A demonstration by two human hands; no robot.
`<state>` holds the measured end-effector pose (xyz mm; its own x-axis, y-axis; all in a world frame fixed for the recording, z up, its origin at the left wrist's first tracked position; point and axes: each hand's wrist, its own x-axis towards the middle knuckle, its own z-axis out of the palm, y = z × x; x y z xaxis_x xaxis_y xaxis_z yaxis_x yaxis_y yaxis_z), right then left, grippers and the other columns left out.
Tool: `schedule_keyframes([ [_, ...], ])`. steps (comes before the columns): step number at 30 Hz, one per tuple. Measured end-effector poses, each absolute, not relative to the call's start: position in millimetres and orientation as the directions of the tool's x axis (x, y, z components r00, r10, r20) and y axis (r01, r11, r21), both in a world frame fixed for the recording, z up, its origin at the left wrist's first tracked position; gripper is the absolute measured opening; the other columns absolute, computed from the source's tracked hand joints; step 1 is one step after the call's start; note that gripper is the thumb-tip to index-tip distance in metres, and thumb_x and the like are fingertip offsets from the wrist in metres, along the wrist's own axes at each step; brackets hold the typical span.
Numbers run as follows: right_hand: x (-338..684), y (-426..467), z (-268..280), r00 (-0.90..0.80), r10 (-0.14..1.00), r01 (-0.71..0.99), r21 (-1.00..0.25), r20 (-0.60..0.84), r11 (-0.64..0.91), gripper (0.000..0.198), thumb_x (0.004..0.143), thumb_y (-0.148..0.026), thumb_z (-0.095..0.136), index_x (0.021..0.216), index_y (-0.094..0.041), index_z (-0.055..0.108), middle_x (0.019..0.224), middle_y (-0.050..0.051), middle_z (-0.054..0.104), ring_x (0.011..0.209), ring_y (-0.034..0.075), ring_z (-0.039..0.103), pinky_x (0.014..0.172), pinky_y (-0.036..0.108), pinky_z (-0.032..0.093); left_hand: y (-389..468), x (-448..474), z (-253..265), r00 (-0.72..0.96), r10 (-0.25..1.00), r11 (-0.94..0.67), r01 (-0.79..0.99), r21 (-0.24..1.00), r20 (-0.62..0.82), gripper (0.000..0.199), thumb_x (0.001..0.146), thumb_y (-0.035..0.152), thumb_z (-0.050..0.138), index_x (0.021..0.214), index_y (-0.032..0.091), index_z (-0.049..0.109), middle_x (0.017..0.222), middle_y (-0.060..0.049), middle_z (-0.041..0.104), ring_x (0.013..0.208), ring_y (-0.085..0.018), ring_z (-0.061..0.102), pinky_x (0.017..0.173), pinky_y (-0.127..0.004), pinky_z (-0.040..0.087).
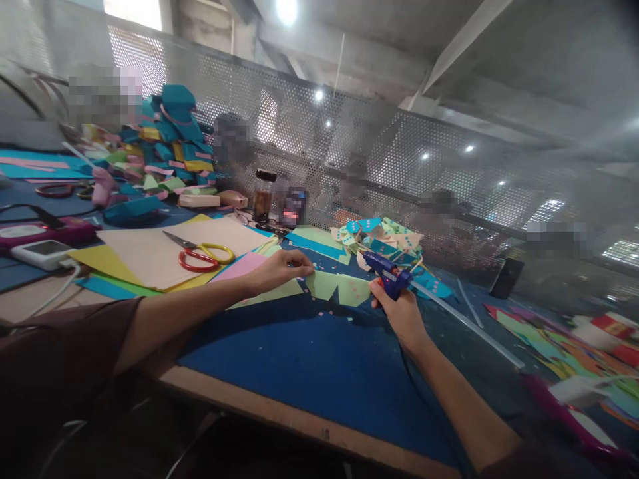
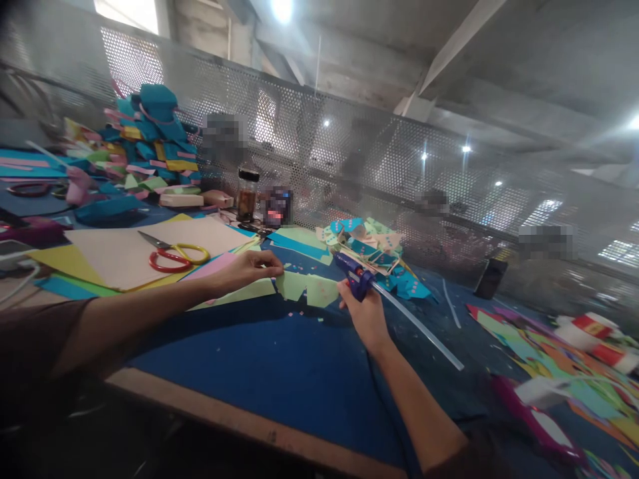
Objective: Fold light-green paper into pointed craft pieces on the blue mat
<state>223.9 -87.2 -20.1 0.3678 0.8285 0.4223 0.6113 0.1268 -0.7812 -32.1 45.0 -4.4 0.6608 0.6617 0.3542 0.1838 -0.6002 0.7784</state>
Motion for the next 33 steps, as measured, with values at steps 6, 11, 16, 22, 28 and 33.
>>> schedule_keyframes([
  [6,224,-89,-19,0.371,0.832,0.627,-0.772,0.413,0.104,0.036,0.085,-0.053,0.060,0.086,-0.018,0.067,0.058,-0.001,0.063,0.063,0.019,0.063,0.072,0.031,0.045,45,-31,-7,0.674,0.655,-0.579,0.159,0.799,0.341,0.024,0.084,0.040,0.061,0.085,0.018,0.069,0.082,-0.002,0.067,0.081,-0.017,0.059,0.075,-0.030,0.043],
  [11,220,-90,-16,0.388,0.831,0.623,-0.778,0.398,0.081,0.037,0.083,-0.054,0.060,0.086,-0.017,0.067,0.058,0.000,0.064,0.063,0.020,0.063,0.072,0.032,0.046,47,-31,-9,0.683,0.654,-0.555,0.141,0.820,0.325,0.023,0.084,0.040,0.062,0.084,0.018,0.069,0.081,-0.001,0.067,0.079,-0.017,0.059,0.073,-0.029,0.043],
  [16,219,-88,-15,0.401,0.828,0.618,-0.783,0.391,0.071,0.039,0.082,-0.055,0.060,0.085,-0.017,0.067,0.058,0.001,0.064,0.063,0.021,0.063,0.072,0.033,0.047,56,-31,-16,0.686,0.646,-0.557,0.122,0.821,0.336,0.024,0.084,0.041,0.062,0.084,0.018,0.070,0.082,-0.002,0.068,0.079,-0.017,0.059,0.073,-0.029,0.043],
  [22,220,-89,-18,0.412,0.791,0.629,-0.769,0.452,0.112,0.041,0.083,-0.057,0.060,0.088,-0.017,0.065,0.070,0.004,0.069,0.065,0.020,0.065,0.073,0.034,0.049,59,-32,-16,0.662,0.668,-0.530,0.104,0.842,0.339,0.022,0.084,0.039,0.062,0.082,0.018,0.068,0.078,-0.001,0.067,0.077,-0.016,0.059,0.074,-0.029,0.044],
  [28,206,-98,-23,0.296,0.863,0.691,-0.716,0.409,0.102,0.040,0.086,-0.058,0.059,0.086,-0.018,0.067,0.071,0.004,0.069,0.070,0.021,0.067,0.073,0.033,0.049,59,-32,-14,0.638,0.688,-0.521,0.102,0.848,0.345,0.021,0.083,0.037,0.063,0.082,0.018,0.069,0.077,-0.001,0.067,0.076,-0.015,0.059,0.073,-0.029,0.044],
  [33,190,-109,-20,0.197,0.922,0.713,-0.694,0.334,0.099,0.038,0.085,-0.056,0.061,0.079,-0.019,0.066,0.061,0.001,0.064,0.055,0.017,0.060,0.055,0.027,0.044,59,-32,-14,0.648,0.675,-0.530,0.095,0.842,0.352,0.023,0.083,0.039,0.063,0.083,0.017,0.069,0.077,-0.001,0.067,0.076,-0.016,0.059,0.073,-0.029,0.045],
])
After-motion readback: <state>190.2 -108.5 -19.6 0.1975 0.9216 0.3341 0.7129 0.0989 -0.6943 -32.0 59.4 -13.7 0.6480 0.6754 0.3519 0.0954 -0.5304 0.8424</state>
